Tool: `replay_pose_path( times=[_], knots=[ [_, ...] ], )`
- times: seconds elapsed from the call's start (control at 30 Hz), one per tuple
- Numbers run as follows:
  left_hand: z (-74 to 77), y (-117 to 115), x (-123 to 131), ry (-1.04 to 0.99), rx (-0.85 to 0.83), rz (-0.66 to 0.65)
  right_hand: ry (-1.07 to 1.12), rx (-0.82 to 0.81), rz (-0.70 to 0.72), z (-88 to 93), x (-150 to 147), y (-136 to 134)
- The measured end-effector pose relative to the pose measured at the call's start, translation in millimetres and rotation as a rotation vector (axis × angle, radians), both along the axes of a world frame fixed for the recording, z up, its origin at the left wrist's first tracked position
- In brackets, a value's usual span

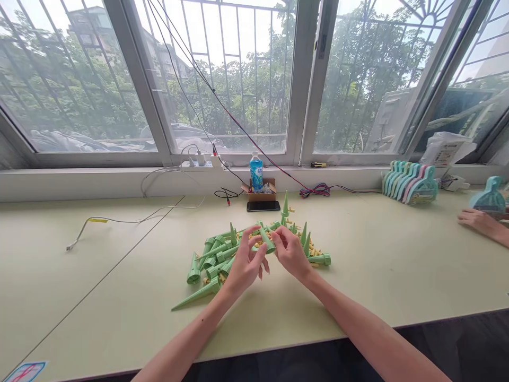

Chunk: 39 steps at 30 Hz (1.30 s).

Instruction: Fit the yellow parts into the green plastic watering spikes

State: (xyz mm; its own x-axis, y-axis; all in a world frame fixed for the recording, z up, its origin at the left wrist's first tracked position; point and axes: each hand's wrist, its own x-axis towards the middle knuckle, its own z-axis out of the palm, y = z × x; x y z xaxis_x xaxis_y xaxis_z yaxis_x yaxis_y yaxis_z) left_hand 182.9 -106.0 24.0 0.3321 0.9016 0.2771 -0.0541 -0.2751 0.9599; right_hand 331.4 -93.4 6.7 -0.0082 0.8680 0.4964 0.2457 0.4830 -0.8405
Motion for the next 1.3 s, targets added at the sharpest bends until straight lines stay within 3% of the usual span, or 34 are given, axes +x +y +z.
replay_pose_path(
  times=[0.63,0.87,1.1,1.3],
  knots=[
    [-7.6,1,1,0.092,0.096,0.097,0.020,0.023,-0.048,-0.1,-1,1],
    [-8.7,10,3,-0.016,0.009,0.261,0.052,0.039,-0.044,0.6,-2,-2],
    [-1.2,7,3,-0.066,-0.267,0.067,0.012,0.089,0.041,2.5,-3,-4],
    [-2.2,8,1,-0.099,-0.288,0.040,0.068,0.060,0.089,3.4,-3,-5]
  ],
)
